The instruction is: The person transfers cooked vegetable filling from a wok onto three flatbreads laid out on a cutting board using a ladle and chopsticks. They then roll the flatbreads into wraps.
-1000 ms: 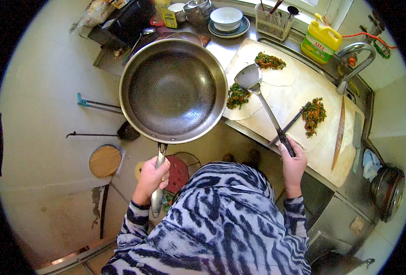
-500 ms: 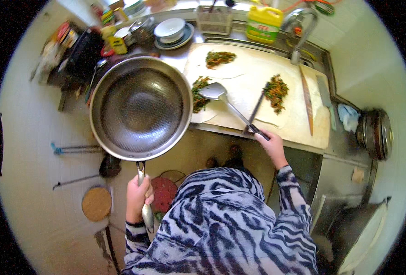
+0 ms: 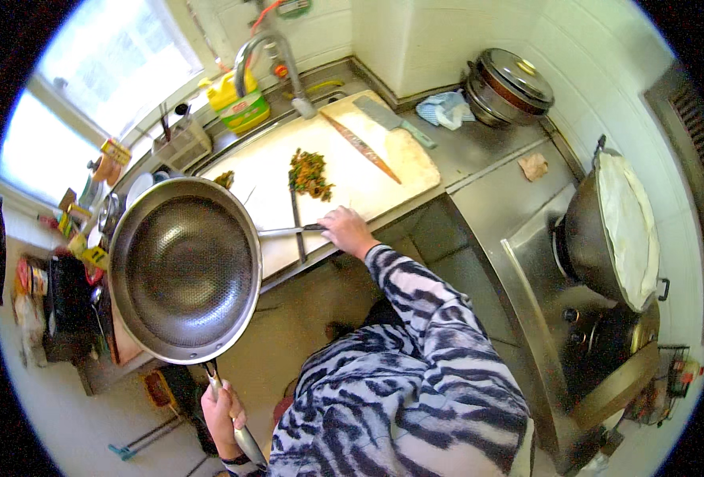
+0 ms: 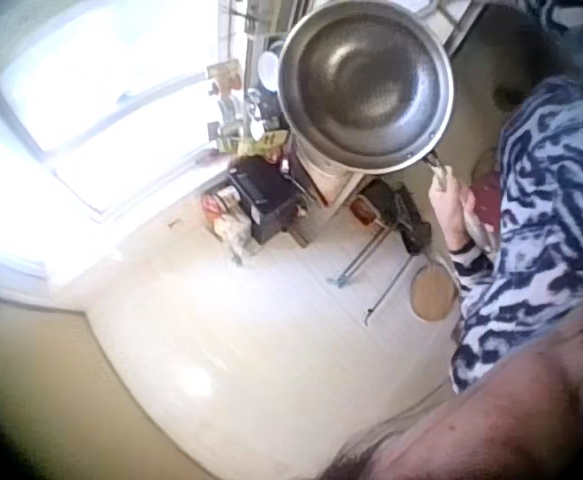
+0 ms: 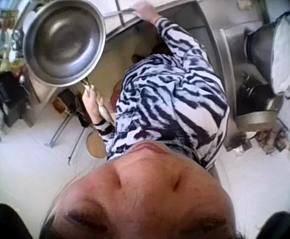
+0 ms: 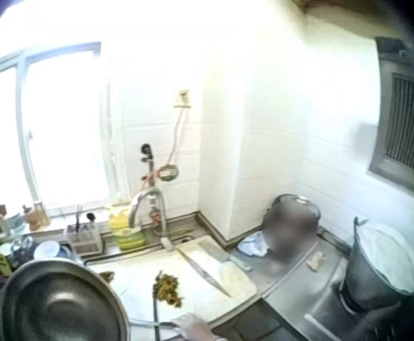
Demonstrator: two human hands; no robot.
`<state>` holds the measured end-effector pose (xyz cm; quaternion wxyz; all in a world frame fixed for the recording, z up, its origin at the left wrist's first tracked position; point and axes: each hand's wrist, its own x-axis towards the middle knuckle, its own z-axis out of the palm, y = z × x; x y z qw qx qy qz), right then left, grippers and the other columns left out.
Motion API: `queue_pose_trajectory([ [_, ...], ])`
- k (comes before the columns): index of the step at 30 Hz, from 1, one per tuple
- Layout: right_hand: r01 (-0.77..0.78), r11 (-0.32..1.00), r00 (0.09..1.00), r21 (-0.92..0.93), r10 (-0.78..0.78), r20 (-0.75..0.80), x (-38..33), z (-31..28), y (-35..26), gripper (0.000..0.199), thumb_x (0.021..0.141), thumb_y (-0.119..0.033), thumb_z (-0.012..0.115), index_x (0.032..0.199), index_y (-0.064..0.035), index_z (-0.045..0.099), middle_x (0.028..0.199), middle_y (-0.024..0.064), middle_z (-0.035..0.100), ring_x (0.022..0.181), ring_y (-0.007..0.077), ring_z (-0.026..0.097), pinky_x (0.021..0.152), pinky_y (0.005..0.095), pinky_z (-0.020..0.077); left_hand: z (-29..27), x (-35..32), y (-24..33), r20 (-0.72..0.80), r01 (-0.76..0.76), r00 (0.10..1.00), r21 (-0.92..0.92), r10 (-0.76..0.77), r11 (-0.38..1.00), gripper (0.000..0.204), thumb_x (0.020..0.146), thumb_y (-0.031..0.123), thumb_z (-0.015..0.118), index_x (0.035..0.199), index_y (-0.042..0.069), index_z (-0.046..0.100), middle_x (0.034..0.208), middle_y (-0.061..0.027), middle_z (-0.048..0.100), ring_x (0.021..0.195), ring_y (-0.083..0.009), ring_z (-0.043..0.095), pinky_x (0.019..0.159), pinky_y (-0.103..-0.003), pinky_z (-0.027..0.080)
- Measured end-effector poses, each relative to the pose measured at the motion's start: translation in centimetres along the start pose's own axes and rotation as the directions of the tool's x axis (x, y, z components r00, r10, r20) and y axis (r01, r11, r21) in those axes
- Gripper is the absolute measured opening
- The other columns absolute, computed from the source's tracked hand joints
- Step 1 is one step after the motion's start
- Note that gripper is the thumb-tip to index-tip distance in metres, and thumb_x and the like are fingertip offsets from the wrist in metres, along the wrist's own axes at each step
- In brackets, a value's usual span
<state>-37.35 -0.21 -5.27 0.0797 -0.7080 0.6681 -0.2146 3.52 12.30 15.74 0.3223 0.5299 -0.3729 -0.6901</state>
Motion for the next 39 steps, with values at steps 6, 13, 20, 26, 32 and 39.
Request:
queue_pose_trajectory([
  [6,0.108,0.988,0.987,0.109,-0.094,-0.127,-1.2,1.0,2.0,0.04,0.088,-0.026,0.067,0.124,-0.0074,0.062,0.122,0.0094,0.061,0.113,0.0265,0.055,0.104,0.0418,0.0427,8.1,1.3,0.0,0.208,-0.017,0.978,-0.021,0.021,1.0,0.03,0.099,0.033,0.06,0.094,0.006,0.049,0.052,0.0027,0.034,0.033,-0.0064,0.026,0.029,-0.023,0.022],
  [13,0.164,0.915,0.964,0.369,-0.07,-0.255,-7.8,-3.0,7.3,0.028,0.087,-0.016,0.063,0.112,-0.0043,0.064,0.113,0.0139,0.061,0.103,0.0331,0.057,0.09,0.0456,0.0464,21.6,3.9,1.6,0.261,0.127,0.956,0.054,-0.137,0.99,0.024,0.099,0.023,0.06,0.088,0.005,0.049,0.054,0.002,0.038,0.036,-0.0066,0.03,0.032,-0.023,0.027],
  [20,-0.333,0.826,0.895,0.455,0.428,-0.121,-23.1,-13.3,14.1,0.021,0.089,-0.015,0.064,0.107,-0.007,0.071,0.103,0.0115,0.066,0.097,0.0306,0.062,0.086,0.0399,0.05,35.0,10.7,0.8,0.419,0.235,0.846,0.26,-0.329,0.937,0.021,0.098,0.022,0.06,0.09,0.007,0.048,0.061,0.0027,0.04,0.044,-0.006,0.035,0.036,-0.022,0.03],
  [26,-0.517,0.615,0.716,0.595,0.692,-0.093,-29.8,-16.6,15.4,0.018,0.092,-0.01,0.061,0.106,-0.0044,0.072,0.097,0.0146,0.068,0.09,0.0327,0.065,0.081,0.0378,0.0521,43.5,16.5,-3.3,0.618,0.383,0.635,0.269,-0.463,0.884,0.017,0.1,0.023,0.059,0.097,0.007,0.053,0.062,0.0042,0.04,0.045,-0.0045,0.033,0.038,-0.02,0.028],
  [32,-0.592,0.552,0.666,0.587,0.745,-0.03,-31.6,-17.0,14.8,0.018,0.091,-0.011,0.063,0.106,-0.0065,0.073,0.096,0.0139,0.068,0.089,0.0326,0.065,0.08,0.039,0.0526,49.9,19.7,-6.7,0.659,0.41,0.481,0.414,-0.578,0.813,0.022,0.1,0.022,0.059,0.089,0.007,0.047,0.063,0.0018,0.042,0.045,-0.0072,0.037,0.041,-0.022,0.034],
  [39,-0.643,0.527,0.626,0.556,0.779,-0.014,-31.6,-17.9,15.7,0.019,0.091,-0.012,0.063,0.106,-0.0066,0.072,0.094,0.0131,0.068,0.087,0.0328,0.065,0.077,0.04,0.0524,53.4,21.4,-9.2,0.684,0.366,0.383,0.505,-0.621,0.782,0.025,0.101,0.023,0.059,0.086,0.008,0.045,0.062,0.0017,0.043,0.045,-0.0078,0.038,0.041,-0.023,0.033],
])
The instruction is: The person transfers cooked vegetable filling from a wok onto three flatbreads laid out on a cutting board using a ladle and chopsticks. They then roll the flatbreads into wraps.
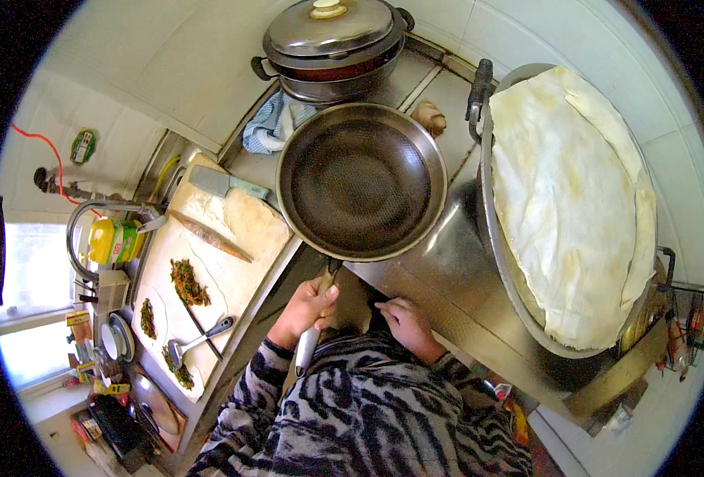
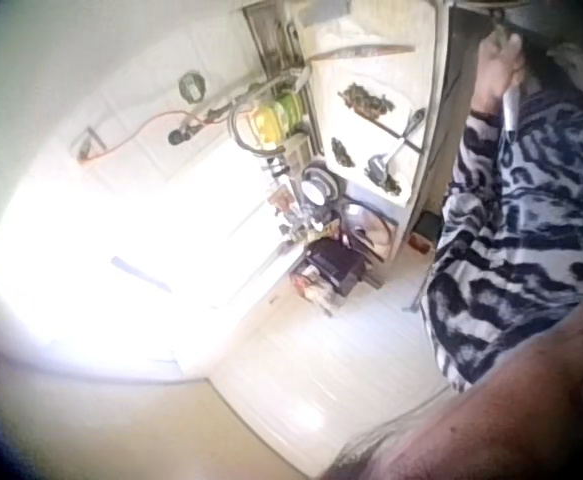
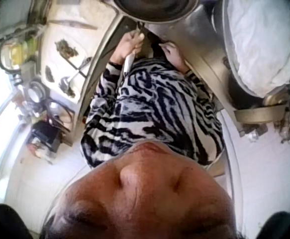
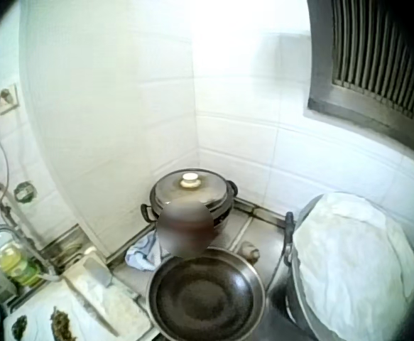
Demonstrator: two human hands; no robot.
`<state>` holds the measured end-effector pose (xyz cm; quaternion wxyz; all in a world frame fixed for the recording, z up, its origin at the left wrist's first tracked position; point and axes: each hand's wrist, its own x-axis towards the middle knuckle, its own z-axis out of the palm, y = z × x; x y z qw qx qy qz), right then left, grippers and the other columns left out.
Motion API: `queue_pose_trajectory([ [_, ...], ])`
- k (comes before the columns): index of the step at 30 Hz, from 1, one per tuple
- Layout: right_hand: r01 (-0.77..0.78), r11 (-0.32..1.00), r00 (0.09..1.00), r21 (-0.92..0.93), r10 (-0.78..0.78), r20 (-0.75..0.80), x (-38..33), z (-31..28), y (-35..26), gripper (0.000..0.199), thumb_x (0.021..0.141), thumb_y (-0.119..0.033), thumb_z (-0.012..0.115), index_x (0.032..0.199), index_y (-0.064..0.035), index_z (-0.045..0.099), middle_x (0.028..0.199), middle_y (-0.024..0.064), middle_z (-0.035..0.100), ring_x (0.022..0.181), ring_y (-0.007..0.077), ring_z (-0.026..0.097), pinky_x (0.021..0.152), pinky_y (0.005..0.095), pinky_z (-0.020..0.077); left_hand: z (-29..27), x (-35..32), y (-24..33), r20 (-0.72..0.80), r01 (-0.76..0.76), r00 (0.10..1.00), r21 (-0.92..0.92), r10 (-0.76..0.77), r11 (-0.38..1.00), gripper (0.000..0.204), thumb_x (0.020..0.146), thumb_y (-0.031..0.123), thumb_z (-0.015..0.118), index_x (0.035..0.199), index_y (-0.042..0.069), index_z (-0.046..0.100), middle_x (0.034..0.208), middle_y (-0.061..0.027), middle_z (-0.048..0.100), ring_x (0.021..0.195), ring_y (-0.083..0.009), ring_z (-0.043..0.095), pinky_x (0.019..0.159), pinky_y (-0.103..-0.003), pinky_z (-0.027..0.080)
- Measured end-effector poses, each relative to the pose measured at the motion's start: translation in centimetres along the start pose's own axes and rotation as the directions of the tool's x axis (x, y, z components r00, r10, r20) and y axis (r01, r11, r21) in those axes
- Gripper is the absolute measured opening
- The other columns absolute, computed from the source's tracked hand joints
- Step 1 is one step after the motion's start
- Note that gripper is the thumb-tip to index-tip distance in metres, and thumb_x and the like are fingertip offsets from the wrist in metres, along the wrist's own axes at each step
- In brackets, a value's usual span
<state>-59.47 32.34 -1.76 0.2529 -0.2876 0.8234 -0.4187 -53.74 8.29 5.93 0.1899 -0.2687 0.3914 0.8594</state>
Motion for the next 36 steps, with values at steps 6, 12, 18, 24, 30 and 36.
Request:
queue_pose_trajectory([
  [6,0.026,0.999,1.0,-0.017,-0.027,-0.01,0.7,0.4,1.5,0.02,0.091,-0.009,0.062,0.109,-0.0052,0.071,0.091,0.0138,0.066,0.085,0.0334,0.064,0.076,0.0399,0.0515,-0.5,2.1,-0.4,0.031,0.021,0.999,0.036,-0.022,0.999,0.027,0.1,0.024,0.06,0.086,0.008,0.043,0.062,0.0021,0.043,0.044,-0.0077,0.039,0.042,-0.024,0.033],
  [12,-0.031,0.997,0.999,0.075,0.03,0.011,1.3,0.5,0.4,0.022,0.092,-0.005,0.059,0.111,-0.0028,0.07,0.09,0.0152,0.064,0.084,0.0335,0.063,0.074,0.0384,0.0499,-1.0,6.2,-1.3,0.096,0.006,0.995,0.066,-0.012,0.998,0.029,0.1,0.028,0.059,0.087,0.008,0.044,0.061,0.0019,0.043,0.044,-0.0081,0.039,0.041,-0.024,0.033],
  [18,0.014,0.999,0.999,0.051,-0.016,0.033,2.3,1.0,0.8,0.022,0.092,-0.004,0.058,0.111,-0.0025,0.069,0.09,0.0159,0.064,0.084,0.0342,0.062,0.076,0.0383,0.0498,-2.1,6.6,-2.0,0.138,-0.076,0.989,0.103,0.061,0.992,0.039,0.104,0.044,0.046,0.095,0.006,0.05,0.072,-0.0019,0.055,0.051,-0.0116,0.052,0.051,-0.025,0.044],
  [24,0.016,0.998,0.998,0.061,-0.02,0.057,2.8,1.5,0.5,0.021,0.092,-0.006,0.061,0.111,-0.0034,0.07,0.092,0.0163,0.065,0.087,0.0342,0.063,0.078,0.0387,0.0504,-7.7,8.8,0.4,-0.213,-0.323,0.836,0.556,0.506,0.766,0.02,0.101,0.02,0.054,0.101,0.001,0.057,0.08,-0.0094,0.064,0.059,-0.0185,0.063,0.055,-0.031,0.049],
  [30,-0.004,1.0,0.997,-0.021,0.005,0.077,3.1,1.1,-1.2,0.021,0.09,-0.002,0.063,0.11,-0.0035,0.071,0.094,0.0146,0.067,0.088,0.0288,0.066,0.076,0.0341,0.0518,-10.5,14.8,4.7,-0.143,-0.116,0.523,0.965,0.84,0.237,0.017,0.084,0.006,0.064,0.099,0.0,0.059,0.091,-0.0232,0.06,0.083,-0.0421,0.061,0.075,-0.047,0.051],
  [36,-0.1,0.994,0.991,-0.054,0.104,0.079,2.7,0.1,-1.0,0.021,0.093,-0.006,0.06,0.112,-0.0022,0.069,0.093,0.0158,0.065,0.086,0.0323,0.064,0.076,0.0368,0.0506,-11.4,17.4,4.9,-0.113,-0.003,0.676,0.988,0.728,0.156,0.019,0.083,0.006,0.06,0.101,-0.002,0.059,0.099,-0.0254,0.06,0.094,-0.0451,0.06,0.083,-0.051,0.05],
])
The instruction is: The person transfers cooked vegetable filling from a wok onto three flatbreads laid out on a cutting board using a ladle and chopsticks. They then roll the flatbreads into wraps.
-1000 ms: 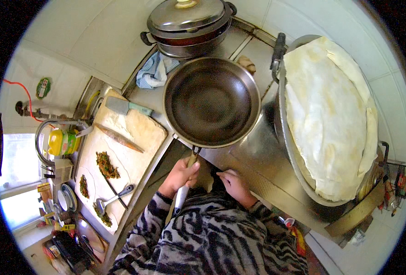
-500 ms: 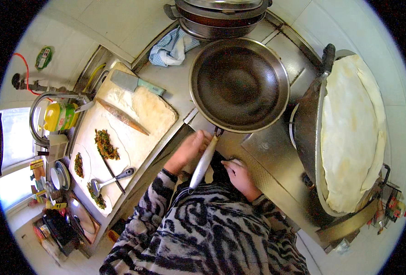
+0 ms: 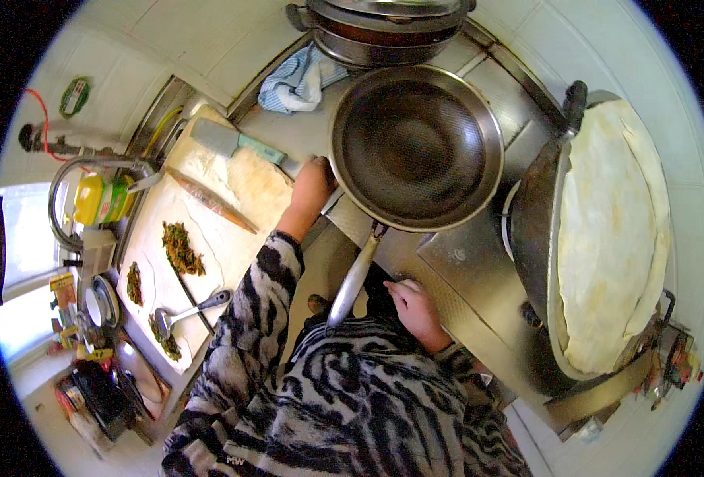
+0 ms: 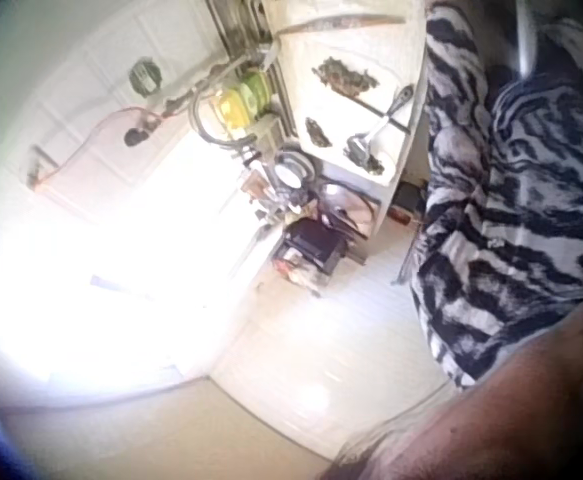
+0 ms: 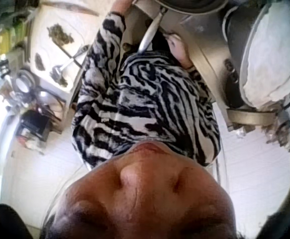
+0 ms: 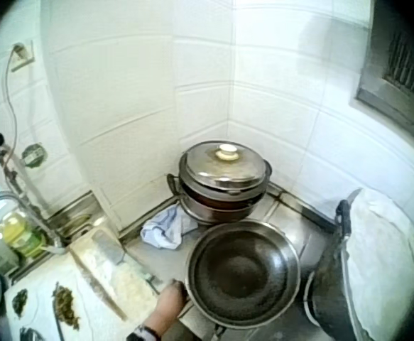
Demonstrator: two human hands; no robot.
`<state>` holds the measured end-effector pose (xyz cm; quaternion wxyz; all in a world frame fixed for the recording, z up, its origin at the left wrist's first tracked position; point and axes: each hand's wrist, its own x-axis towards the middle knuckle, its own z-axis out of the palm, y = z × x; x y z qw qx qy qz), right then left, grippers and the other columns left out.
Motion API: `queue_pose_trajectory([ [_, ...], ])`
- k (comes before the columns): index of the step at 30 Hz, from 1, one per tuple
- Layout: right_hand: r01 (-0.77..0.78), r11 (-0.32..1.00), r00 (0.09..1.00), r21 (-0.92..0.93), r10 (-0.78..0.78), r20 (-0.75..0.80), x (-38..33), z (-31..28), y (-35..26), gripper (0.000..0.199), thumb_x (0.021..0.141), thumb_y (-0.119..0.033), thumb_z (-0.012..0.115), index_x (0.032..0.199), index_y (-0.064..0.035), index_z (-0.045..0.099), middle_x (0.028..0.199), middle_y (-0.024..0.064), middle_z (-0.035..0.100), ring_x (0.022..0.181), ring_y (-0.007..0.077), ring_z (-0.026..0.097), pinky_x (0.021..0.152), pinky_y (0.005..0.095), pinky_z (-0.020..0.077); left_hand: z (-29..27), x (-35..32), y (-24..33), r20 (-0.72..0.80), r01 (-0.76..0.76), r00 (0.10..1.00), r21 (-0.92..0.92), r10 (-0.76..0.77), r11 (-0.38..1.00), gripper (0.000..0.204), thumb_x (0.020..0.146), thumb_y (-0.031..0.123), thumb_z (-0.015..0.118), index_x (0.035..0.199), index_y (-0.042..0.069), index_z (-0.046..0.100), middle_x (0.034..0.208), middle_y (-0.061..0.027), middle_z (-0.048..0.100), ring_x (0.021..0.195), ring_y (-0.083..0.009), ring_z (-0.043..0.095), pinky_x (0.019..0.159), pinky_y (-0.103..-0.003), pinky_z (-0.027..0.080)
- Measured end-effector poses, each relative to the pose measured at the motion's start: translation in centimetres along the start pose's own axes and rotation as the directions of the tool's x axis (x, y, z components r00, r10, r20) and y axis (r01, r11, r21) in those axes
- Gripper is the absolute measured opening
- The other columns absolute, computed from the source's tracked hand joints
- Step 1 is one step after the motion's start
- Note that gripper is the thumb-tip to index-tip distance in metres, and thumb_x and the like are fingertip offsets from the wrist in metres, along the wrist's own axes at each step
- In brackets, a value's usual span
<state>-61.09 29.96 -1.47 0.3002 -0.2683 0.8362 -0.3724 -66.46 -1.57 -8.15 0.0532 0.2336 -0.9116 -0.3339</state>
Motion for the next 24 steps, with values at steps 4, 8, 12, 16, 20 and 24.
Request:
queue_pose_trajectory([
  [4,0.003,0.999,1.0,0.048,-0.004,0.029,-0.2,0.7,0.0,0.021,0.094,-0.006,0.059,0.112,-0.0005,0.068,0.097,0.0178,0.065,0.092,0.0317,0.064,0.081,0.0372,0.0503,0.2,-0.9,-1.0,0.06,0.049,0.997,0.036,-0.051,0.998,0.021,0.084,0.009,0.059,0.102,-0.001,0.056,0.108,-0.0255,0.059,0.097,-0.0454,0.06,0.084,-0.051,0.051],
  [8,0.03,0.999,0.999,-0.019,-0.029,0.017,-0.4,0.8,2.4,0.022,0.094,-0.007,0.059,0.113,-0.0005,0.068,0.106,0.0171,0.066,0.1,0.0312,0.064,0.088,0.0351,0.0493,-0.2,-4.3,-0.2,-0.168,0.077,0.981,-0.139,-0.1,0.987,0.014,0.081,-0.002,0.056,0.095,-0.002,0.053,0.094,-0.0253,0.058,0.089,-0.0444,0.058,0.08,-0.051,0.048],
  [12,0.056,0.998,0.992,-0.038,-0.06,-0.11,0.8,-1.7,-1.8,0.023,0.095,-0.003,0.057,0.114,0.001,0.069,0.102,0.0116,0.068,0.093,0.0197,0.065,0.084,0.0304,0.0506,-5.6,-12.0,1.1,-0.207,0.04,0.967,-0.457,-0.15,0.889,0.009,0.089,0.004,0.059,0.091,0.0,0.052,0.082,-0.0209,0.058,0.077,-0.0356,0.058,0.071,-0.041,0.048],
  [16,0.13,0.99,0.968,-0.056,-0.139,-0.211,1.8,-3.0,-7.1,0.026,0.097,-0.002,0.053,0.119,0.0009,0.067,0.097,0.0089,0.067,0.087,0.016,0.064,0.081,0.0278,0.0507,-11.9,-23.2,-0.1,-0.149,0.203,0.92,-0.612,-0.363,0.765,0.013,0.092,0.007,0.063,0.091,0.002,0.052,0.075,-0.0085,0.057,0.069,-0.0184,0.06,0.063,-0.032,0.049],
  [20,0.323,0.943,0.938,-0.084,-0.331,-0.104,1.3,0.8,-14.4,0.025,0.099,-0.003,0.054,0.119,0.0015,0.067,0.103,0.0075,0.067,0.094,0.0137,0.064,0.085,0.0257,0.0494,-15.2,-34.6,-4.2,-0.166,0.299,0.752,-0.777,-0.637,0.555,0.007,0.094,0.007,0.063,0.097,0.002,0.059,0.08,0.0009,0.06,0.069,-0.0072,0.06,0.061,-0.023,0.049],
  [24,0.553,0.831,0.829,-0.058,-0.541,0.142,-0.6,9.6,-20.3,0.02,0.095,-0.002,0.059,0.112,-0.0005,0.069,0.099,0.0097,0.069,0.091,0.0174,0.065,0.084,0.0285,0.0505,-18.3,-43.9,-7.8,-0.273,0.324,0.559,-0.797,-0.783,0.509,0.008,0.095,0.009,0.062,0.098,0.002,0.063,0.076,0.0015,0.062,0.065,-0.0063,0.059,0.059,-0.021,0.048],
])
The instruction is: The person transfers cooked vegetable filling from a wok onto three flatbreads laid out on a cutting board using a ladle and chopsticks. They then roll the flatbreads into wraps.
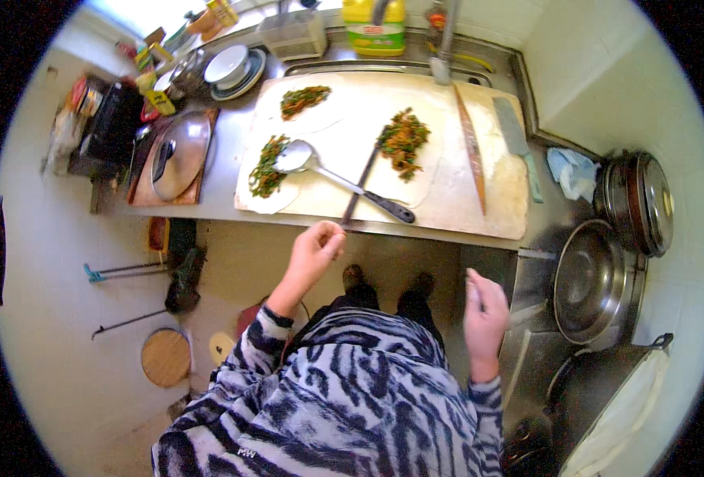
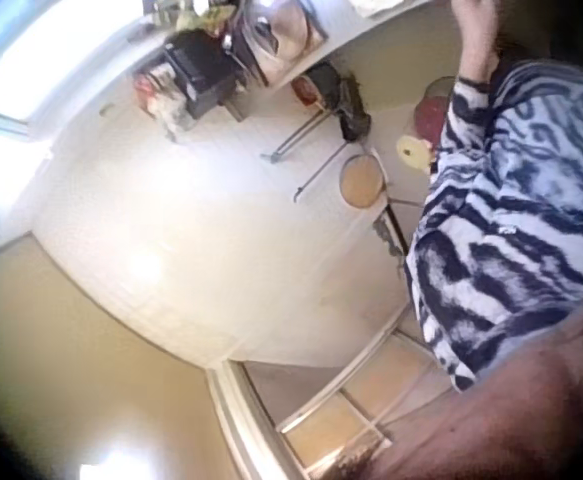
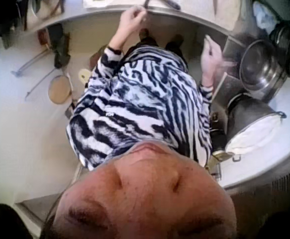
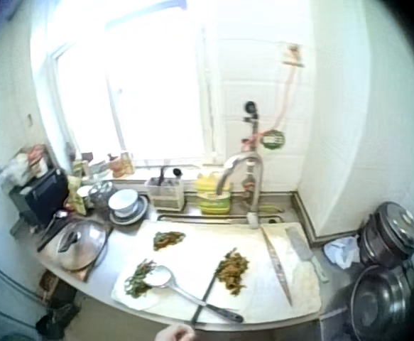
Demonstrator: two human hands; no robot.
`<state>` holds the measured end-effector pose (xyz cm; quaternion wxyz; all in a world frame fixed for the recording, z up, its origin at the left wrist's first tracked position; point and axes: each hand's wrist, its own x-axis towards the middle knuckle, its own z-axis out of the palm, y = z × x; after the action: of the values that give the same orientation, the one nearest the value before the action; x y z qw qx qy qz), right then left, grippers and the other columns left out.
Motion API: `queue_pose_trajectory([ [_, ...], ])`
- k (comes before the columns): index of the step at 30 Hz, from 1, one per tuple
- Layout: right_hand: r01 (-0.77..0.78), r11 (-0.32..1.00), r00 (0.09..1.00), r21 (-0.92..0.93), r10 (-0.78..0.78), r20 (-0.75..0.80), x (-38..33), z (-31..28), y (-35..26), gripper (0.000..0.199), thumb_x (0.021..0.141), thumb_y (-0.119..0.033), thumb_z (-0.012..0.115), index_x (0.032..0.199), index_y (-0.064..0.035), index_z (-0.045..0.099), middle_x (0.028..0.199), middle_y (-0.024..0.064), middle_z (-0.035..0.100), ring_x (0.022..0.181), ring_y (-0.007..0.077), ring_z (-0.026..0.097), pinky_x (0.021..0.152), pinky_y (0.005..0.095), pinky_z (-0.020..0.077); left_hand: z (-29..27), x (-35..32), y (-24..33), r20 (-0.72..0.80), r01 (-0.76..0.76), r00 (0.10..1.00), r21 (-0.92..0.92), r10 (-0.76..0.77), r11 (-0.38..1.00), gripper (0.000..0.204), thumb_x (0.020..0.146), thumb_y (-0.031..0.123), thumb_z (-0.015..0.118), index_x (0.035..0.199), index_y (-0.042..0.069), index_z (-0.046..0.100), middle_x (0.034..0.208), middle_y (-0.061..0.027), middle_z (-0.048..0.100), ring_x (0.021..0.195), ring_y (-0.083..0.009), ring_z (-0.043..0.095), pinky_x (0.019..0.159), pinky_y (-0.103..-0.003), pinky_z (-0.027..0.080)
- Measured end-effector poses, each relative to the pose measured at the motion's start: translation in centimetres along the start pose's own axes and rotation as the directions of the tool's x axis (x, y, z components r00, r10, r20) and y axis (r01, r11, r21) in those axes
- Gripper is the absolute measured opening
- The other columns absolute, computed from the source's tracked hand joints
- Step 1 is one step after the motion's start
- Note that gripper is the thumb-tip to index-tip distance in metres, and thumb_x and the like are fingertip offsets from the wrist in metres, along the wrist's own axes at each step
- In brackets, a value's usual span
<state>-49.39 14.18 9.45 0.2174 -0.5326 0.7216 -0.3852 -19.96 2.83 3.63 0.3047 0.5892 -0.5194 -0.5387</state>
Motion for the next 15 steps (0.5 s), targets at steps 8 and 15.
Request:
queue_pose_trajectory([
  [8,0.279,0.948,0.953,-0.153,-0.254,0.163,6.0,16.3,-3.4,0.02,0.09,-0.011,0.064,0.108,-0.0063,0.069,0.101,0.0107,0.067,0.097,0.029,0.062,0.087,0.0378,0.0495,-12.6,4.6,-3.5,-0.36,-0.085,0.933,-0.207,0.005,0.975,0.012,0.093,0.004,0.06,0.101,-0.004,0.065,0.079,-0.0064,0.069,0.07,-0.0116,0.066,0.064,-0.025,0.053],
  [15,0.397,0.842,0.905,-0.365,-0.293,0.308,10.1,23.1,-2.6,0.038,0.082,-0.015,0.072,0.117,-0.0046,0.063,0.115,0.0127,0.06,0.108,0.0331,0.054,0.096,0.0419,0.0444,-16.3,9.4,-5.8,-0.39,-0.036,0.921,-0.089,-0.002,0.995,0.012,0.088,0.008,0.068,0.09,-0.003,0.07,0.074,-0.0074,0.071,0.069,-0.0117,0.068,0.064,-0.025,0.054],
])
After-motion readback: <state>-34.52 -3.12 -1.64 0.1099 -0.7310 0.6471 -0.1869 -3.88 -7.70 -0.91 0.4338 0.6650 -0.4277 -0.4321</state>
